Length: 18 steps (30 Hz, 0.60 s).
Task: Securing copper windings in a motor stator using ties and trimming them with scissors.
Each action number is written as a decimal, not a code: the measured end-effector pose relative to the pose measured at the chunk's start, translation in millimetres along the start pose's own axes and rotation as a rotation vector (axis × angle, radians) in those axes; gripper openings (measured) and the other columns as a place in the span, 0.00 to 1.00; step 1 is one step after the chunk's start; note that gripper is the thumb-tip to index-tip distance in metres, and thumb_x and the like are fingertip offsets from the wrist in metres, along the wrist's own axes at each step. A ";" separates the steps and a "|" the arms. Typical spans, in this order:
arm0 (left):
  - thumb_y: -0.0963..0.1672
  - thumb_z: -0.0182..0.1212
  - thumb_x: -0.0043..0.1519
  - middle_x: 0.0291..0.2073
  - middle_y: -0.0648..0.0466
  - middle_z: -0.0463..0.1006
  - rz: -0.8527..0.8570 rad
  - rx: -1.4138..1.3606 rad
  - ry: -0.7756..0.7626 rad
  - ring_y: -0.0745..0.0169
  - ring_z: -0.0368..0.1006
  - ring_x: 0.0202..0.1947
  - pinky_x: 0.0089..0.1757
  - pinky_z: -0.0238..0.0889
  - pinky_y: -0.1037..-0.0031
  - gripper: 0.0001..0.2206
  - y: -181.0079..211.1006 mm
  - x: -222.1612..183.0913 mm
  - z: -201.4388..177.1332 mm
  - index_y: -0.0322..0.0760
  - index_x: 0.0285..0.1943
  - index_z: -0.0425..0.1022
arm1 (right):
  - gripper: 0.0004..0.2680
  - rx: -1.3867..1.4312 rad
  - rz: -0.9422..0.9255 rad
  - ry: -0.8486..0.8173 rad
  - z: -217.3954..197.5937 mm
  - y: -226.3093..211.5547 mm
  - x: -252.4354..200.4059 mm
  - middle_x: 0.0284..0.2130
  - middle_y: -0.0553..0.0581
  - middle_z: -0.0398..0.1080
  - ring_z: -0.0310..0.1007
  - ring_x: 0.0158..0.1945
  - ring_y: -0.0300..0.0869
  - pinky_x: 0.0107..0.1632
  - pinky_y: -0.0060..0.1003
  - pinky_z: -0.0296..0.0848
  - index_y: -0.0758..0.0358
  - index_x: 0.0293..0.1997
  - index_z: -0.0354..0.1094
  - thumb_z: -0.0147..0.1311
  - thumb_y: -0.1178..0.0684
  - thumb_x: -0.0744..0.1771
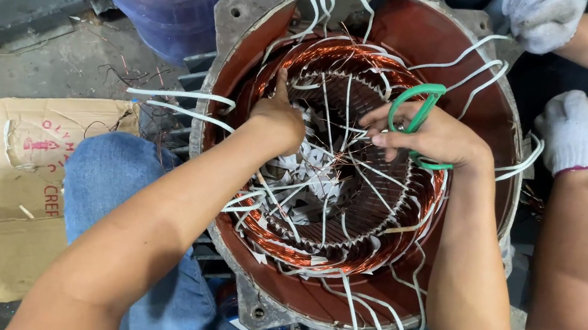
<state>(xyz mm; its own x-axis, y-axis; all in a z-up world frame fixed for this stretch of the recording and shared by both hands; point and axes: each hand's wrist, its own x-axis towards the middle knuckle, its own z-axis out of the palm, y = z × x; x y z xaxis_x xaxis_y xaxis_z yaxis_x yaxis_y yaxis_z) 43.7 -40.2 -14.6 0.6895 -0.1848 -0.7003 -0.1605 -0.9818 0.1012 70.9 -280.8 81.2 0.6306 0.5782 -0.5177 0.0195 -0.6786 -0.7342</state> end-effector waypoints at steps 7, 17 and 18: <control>0.40 0.69 0.64 0.82 0.22 0.30 -0.003 -0.048 0.015 0.29 0.75 0.63 0.51 0.77 0.46 0.29 -0.1 15.8 1.7 0.29 0.76 0.68 | 0.34 0.118 0.054 0.078 14.1 -11.6 8.9 0.43 0.73 0.79 0.83 0.26 0.49 0.34 0.47 0.84 0.69 0.81 0.50 0.65 0.63 0.64; 0.51 0.63 0.67 0.56 0.35 0.83 0.456 -0.283 0.051 0.32 0.80 0.59 0.56 0.75 0.44 0.21 9.1 -39.8 -4.0 0.31 0.61 0.81 | 0.23 0.001 0.221 0.164 9.5 -42.6 -7.9 0.49 0.82 0.78 0.84 0.31 0.54 0.39 0.52 0.86 0.71 0.70 0.68 0.66 0.55 0.66; 0.51 0.63 0.67 0.56 0.35 0.83 0.457 -0.283 0.055 0.32 0.80 0.59 0.56 0.75 0.44 0.21 6.8 -45.3 -17.4 0.31 0.61 0.81 | 0.23 -0.002 0.220 0.167 11.0 -51.2 -19.6 0.49 0.82 0.78 0.84 0.31 0.54 0.39 0.52 0.86 0.71 0.70 0.68 0.66 0.55 0.66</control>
<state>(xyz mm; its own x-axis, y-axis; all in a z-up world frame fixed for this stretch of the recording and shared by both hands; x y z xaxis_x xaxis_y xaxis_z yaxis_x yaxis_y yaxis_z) 23.7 -39.3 30.2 0.6314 -0.5903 -0.5029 -0.2611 -0.7725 0.5788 49.0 -252.5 124.1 0.7389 0.3342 -0.5851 -0.1308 -0.7807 -0.6110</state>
